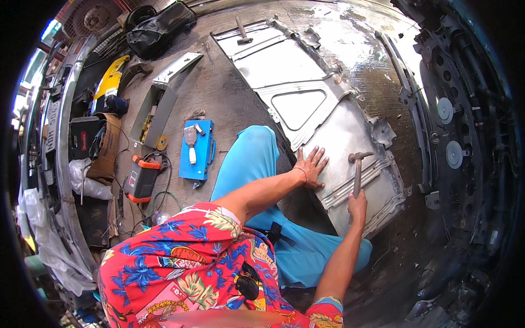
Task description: The person uses a hammer and chisel to remove fasteners from a vehicle's undercarriage, then detaches and removes a large metal panel. They place the panel on the floor and continue to work on it with the hammer.
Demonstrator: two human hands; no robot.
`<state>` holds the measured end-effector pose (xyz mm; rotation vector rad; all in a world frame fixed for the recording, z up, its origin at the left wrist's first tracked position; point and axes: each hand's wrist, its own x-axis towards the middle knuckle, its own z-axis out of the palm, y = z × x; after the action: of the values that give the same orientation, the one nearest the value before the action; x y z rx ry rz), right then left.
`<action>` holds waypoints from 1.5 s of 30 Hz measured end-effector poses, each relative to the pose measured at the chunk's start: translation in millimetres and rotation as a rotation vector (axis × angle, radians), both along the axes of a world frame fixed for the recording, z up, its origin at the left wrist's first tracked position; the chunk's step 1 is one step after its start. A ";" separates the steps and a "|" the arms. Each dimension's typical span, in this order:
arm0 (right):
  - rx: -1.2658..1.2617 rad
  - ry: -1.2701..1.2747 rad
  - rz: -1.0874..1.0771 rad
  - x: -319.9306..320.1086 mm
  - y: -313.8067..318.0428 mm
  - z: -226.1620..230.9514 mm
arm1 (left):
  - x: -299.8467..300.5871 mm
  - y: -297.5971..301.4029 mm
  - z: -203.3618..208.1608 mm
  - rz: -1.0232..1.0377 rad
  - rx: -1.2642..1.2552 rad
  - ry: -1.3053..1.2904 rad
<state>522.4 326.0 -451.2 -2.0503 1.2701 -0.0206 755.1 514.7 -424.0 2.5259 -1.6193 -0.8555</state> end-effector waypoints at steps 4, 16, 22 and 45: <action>-0.048 0.006 0.020 -7.1 -3.7 -22.1 | 0.6 0.1 4.0 -0.001 0.009 0.017; -0.039 0.030 0.013 5.1 17.1 14.3 | 2.2 -6.0 -2.4 -0.045 0.017 0.022; 0.017 0.199 -0.054 -0.7 11.0 21.0 | -12.4 -25.9 -7.2 -0.106 0.058 -0.093; -0.021 0.064 -0.029 1.8 20.1 45.9 | -24.7 -34.0 -10.4 -0.102 0.101 -0.164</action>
<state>524.2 346.2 -405.4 -2.0651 1.3434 0.0183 730.4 480.7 -434.4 2.6664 -1.8102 -0.7758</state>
